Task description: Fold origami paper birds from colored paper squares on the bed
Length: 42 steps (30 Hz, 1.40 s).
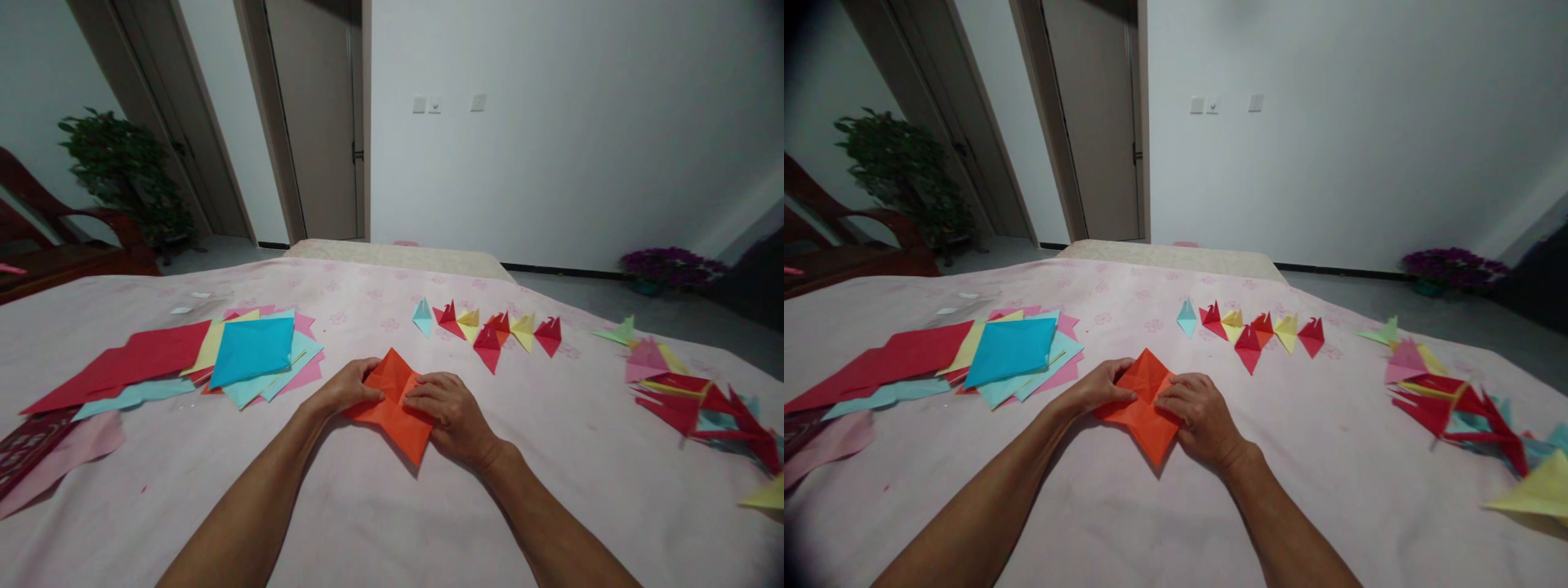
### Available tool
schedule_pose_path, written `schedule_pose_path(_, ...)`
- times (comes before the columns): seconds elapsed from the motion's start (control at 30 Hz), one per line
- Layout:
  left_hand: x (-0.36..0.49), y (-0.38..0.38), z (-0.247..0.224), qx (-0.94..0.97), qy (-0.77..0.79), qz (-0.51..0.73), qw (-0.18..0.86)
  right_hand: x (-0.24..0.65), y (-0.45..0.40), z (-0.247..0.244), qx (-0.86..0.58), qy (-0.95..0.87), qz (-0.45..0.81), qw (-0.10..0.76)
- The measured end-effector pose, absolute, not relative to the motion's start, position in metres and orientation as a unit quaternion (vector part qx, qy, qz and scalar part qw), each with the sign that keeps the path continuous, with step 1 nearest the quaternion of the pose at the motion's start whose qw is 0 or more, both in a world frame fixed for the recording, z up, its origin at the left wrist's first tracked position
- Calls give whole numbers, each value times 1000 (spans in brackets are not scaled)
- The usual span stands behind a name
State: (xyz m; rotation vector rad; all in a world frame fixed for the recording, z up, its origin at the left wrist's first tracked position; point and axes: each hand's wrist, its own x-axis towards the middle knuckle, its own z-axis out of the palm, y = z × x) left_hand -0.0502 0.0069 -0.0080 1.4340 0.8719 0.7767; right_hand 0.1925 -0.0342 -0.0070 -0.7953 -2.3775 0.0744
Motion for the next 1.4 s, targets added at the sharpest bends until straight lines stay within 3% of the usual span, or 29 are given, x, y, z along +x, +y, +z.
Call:
schedule_pose_path(0.27,-52,5,-6,630,388,317,593,187,-42,-6,-287,-921,71,253)
schedule_pose_path(0.87,-45,1,-3,580,363,358,635,180,-45,-7,-245,-891,80,374)
schedule_pose_path(1.1,-42,-2,2,572,349,338,661,177,-43,-10,-351,-819,117,439)
schedule_pose_path(1.4,-39,1,0,550,353,390,648,176,-38,-16,-452,-777,115,422)
